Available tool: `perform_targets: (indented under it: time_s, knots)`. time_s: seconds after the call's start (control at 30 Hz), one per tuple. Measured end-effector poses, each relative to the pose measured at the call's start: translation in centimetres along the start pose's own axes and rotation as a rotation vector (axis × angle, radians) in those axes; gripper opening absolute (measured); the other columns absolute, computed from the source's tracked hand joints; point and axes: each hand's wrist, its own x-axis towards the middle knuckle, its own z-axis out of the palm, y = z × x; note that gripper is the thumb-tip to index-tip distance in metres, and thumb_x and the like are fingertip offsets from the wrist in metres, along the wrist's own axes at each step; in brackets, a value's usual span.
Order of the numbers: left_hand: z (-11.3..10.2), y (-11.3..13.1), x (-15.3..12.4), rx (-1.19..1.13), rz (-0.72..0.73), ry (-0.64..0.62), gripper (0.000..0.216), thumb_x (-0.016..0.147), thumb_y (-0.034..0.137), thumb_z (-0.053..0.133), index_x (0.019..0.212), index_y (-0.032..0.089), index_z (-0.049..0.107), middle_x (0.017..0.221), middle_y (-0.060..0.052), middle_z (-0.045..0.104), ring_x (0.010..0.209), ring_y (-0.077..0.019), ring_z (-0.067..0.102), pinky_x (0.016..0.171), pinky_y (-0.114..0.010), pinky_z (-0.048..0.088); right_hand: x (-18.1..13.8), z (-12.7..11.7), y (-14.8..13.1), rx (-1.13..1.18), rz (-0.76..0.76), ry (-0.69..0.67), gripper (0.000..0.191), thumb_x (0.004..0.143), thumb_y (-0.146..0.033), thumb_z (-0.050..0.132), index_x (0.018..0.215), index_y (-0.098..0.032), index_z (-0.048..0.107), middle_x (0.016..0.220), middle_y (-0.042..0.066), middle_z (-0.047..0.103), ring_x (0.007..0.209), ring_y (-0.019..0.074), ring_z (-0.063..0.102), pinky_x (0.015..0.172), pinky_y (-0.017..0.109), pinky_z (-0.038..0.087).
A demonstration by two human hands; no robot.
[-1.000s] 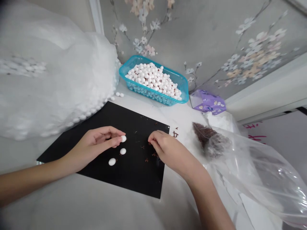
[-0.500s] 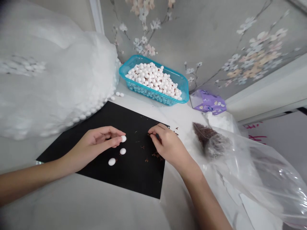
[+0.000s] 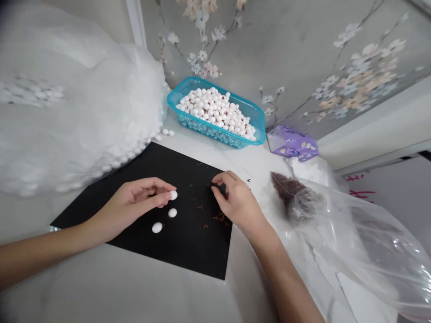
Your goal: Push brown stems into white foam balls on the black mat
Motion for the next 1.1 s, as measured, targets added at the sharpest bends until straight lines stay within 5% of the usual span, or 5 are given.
perform_targets:
  time_s: [0.37,0.57,0.8,1.1]
  knots:
    - [0.1,0.2,0.0,-0.004,-0.013,-0.007,0.02,0.073,0.035,0.068,0.085,0.019,0.067,0.078,0.0,0.065,0.076,-0.0127,0.059,0.069,-0.022,0.045,0.0,1.4,-0.9,0.051,0.033,0.117,0.013,0.085,-0.018,0.048,0.082,-0.018,0.061,0.078,0.003,0.059,0.058,0.0124,0.05,0.056,0.027,0.041]
    - [0.1,0.2,-0.1,-0.086,-0.051,-0.05,0.018,0.072,0.032,0.069,0.085,0.02,0.068,0.076,0.002,0.065,0.074,-0.0098,0.058,0.07,-0.02,0.044,-0.8,0.8,-3.5,0.134,-0.059,0.234,0.008,0.087,-0.016,0.046,0.082,-0.018,0.052,0.077,0.001,0.053,0.055,0.0093,0.046,0.05,0.023,0.039]
    - [0.4,-0.3,-0.6,-0.354,-0.247,-0.234,0.018,0.071,0.031,0.071,0.088,0.023,0.07,0.077,0.002,0.067,0.073,-0.0075,0.058,0.063,-0.015,0.043,-2.2,0.3,-6.9,0.049,-0.369,0.314,0.015,0.085,-0.005,0.046,0.093,-0.018,0.047,0.08,0.003,0.056,0.066,0.0099,0.052,0.047,0.019,0.04]
    - [0.5,0.2,-0.5,-0.443,-0.3,-0.21,0.015,0.066,0.032,0.075,0.076,0.022,0.072,0.068,0.004,0.066,0.066,-0.0044,0.058,0.061,-0.013,0.043,-2.0,1.0,-6.9,-0.051,-0.381,0.289,0.01,0.088,-0.01,0.044,0.091,-0.018,0.049,0.077,0.003,0.06,0.064,0.0108,0.057,0.05,0.021,0.046]
